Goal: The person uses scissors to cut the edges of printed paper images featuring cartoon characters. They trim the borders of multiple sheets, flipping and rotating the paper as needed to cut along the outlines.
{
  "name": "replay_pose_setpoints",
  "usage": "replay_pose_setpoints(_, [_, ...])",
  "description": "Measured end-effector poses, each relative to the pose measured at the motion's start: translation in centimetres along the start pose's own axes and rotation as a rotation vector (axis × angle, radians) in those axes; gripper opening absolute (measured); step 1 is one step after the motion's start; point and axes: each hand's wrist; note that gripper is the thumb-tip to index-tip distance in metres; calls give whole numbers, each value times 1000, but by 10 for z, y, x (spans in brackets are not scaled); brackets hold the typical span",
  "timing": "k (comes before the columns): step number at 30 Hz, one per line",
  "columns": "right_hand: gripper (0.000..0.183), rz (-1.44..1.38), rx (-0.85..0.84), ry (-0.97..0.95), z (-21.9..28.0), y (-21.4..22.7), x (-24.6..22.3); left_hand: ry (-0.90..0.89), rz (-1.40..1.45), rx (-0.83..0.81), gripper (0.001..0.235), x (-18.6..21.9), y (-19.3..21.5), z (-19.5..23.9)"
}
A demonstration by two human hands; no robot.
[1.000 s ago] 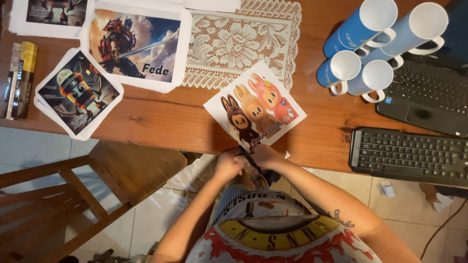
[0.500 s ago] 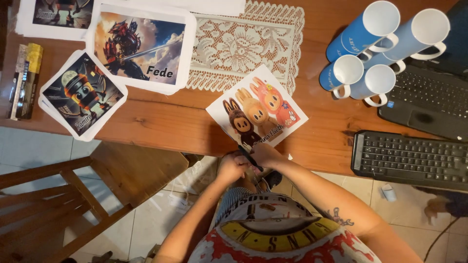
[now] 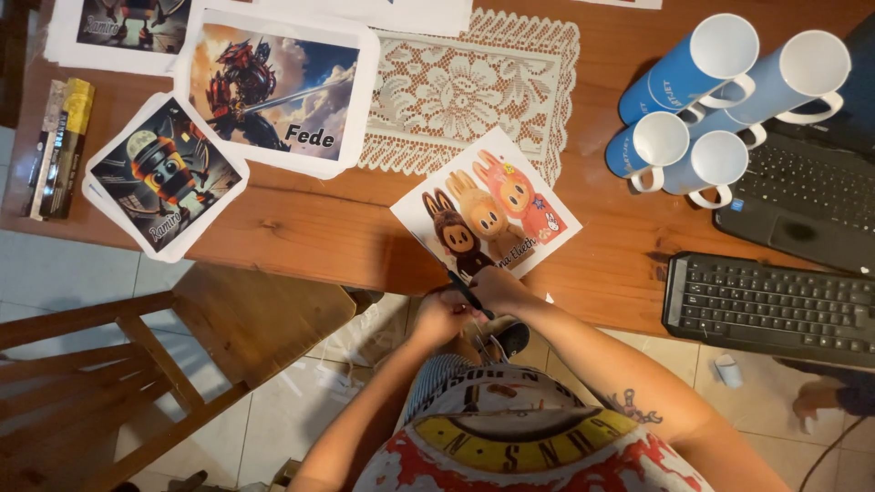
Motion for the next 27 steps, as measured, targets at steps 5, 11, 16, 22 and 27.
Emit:
replay_pose_setpoints(5, [35,34,9,6,-54,-8,32,-162,-72,140,22,-30,-17,-7])
replay_pose_setpoints(11, [39,139,43,73,-45,-4,22,-313,-133,148,43,-50,-22,-14])
replay_pose_setpoints(16, [34,71,47,-2,-26,1,-8,-356,-194,152,48,-62,-27,-22])
replay_pose_setpoints(22, [36,33,40,14,-56,0,10,-177,-108,78,43,-68,-31,-24])
replay_pose_setpoints(27, [37,191,87,28,-40,-2,-3,-163,-86,113,45,-45,-17,-23])
Point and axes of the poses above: each hand's wrist, its own z-axis away from the middle knuckle, its own y-axis out of the back of the hand, x = y × z, and after that the axes turned 6 degrees about -x, right-handed
